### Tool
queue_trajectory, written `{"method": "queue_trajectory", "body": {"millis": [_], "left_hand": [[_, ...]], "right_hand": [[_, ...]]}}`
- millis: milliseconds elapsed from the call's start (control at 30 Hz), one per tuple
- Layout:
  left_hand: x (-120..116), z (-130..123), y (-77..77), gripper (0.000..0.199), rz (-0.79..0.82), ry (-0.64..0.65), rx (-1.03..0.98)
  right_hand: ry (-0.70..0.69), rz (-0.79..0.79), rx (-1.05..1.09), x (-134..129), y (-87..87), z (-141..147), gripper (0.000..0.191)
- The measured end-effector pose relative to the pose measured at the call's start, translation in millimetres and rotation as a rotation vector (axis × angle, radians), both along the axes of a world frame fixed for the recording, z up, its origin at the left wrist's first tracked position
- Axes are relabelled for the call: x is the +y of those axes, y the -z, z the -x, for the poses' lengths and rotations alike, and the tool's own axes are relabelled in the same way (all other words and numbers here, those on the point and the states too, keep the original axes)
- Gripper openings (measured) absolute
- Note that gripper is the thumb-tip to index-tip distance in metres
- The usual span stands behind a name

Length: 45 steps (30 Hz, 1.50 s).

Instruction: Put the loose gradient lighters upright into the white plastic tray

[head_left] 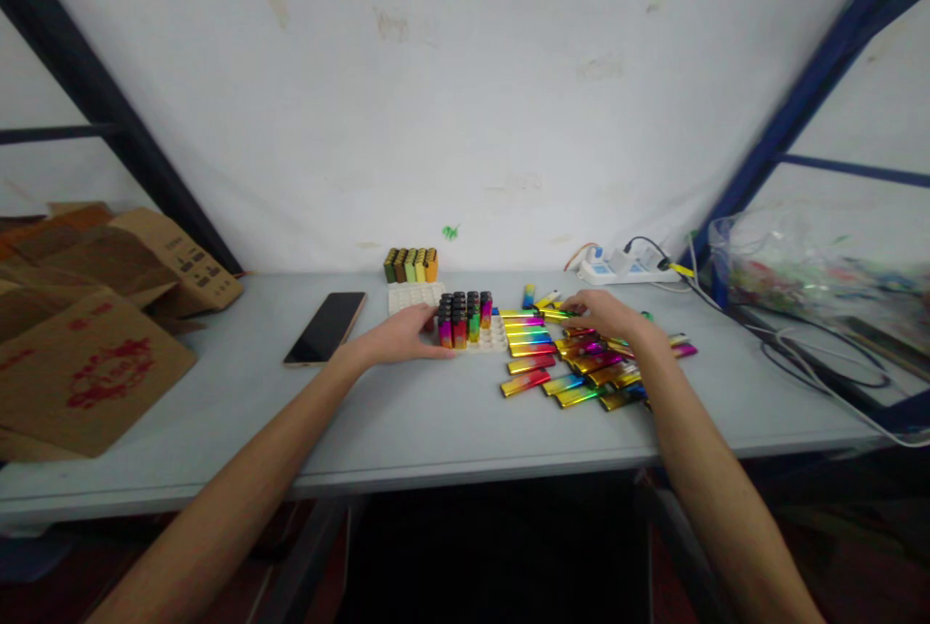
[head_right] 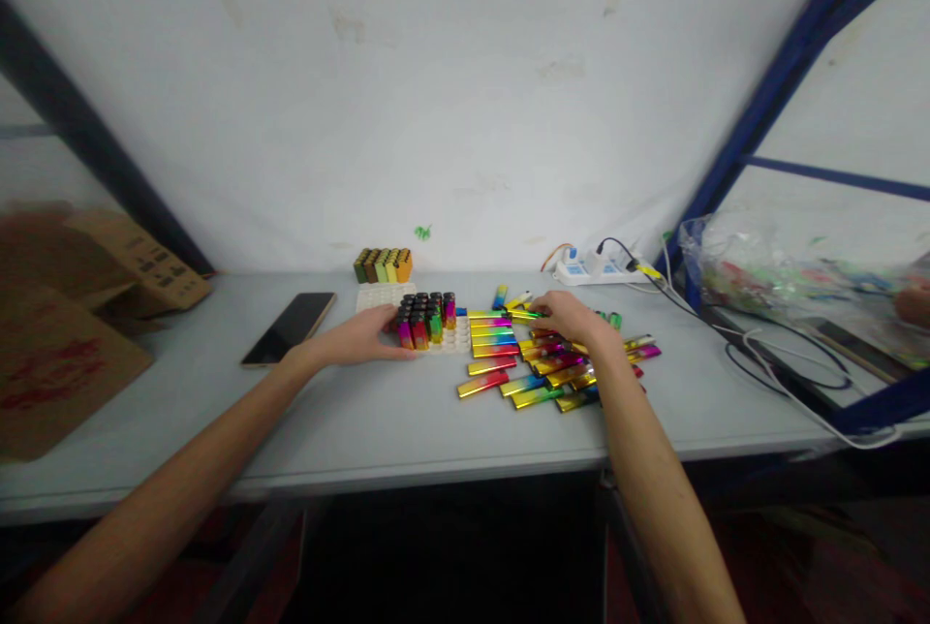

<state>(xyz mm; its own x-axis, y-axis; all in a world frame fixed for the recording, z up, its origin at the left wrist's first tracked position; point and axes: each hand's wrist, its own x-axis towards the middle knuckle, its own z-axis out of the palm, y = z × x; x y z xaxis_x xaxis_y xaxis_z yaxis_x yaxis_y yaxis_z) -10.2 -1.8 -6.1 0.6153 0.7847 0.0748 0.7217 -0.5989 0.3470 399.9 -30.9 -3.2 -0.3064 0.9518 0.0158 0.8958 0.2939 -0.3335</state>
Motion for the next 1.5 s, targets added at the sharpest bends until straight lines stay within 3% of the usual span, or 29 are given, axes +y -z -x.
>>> {"method": "queue_trajectory", "body": {"millis": [200, 533, 800, 1067, 1267, 1500], "left_hand": [[-1, -1, -2.1, 0.074, 0.004, 0.0, 0.011], [0, 0, 0.2, 0.074, 0.01, -0.001, -0.008], [-2, -1, -2.8, 0.07, 0.011, -0.01, -0.006], [-4, -1, -4.3, 0.072, 0.016, -0.013, -0.002], [-4, -2, -5.0, 0.074, 0.013, 0.007, 0.006], [-5, -1, -5.3, 0.074, 0.02, -0.006, -0.002]], "right_hand": [[-0.033, -0.046, -0.017, -3, -3.6, 2, 0.032], [0.098, -0.216, 0.053, -8, -14.1, 10, 0.029], [0.073, 0.015, 0.104, -27, -25.0, 12, 0.034], [-0.247, 0.276, 0.21, -36, -31.1, 26, 0.046], [-0.326, 0.249, 0.139, -30, -23.3, 39, 0.036], [-0.217, 0.129, 0.44, -40, -32.1, 49, 0.037]]}}
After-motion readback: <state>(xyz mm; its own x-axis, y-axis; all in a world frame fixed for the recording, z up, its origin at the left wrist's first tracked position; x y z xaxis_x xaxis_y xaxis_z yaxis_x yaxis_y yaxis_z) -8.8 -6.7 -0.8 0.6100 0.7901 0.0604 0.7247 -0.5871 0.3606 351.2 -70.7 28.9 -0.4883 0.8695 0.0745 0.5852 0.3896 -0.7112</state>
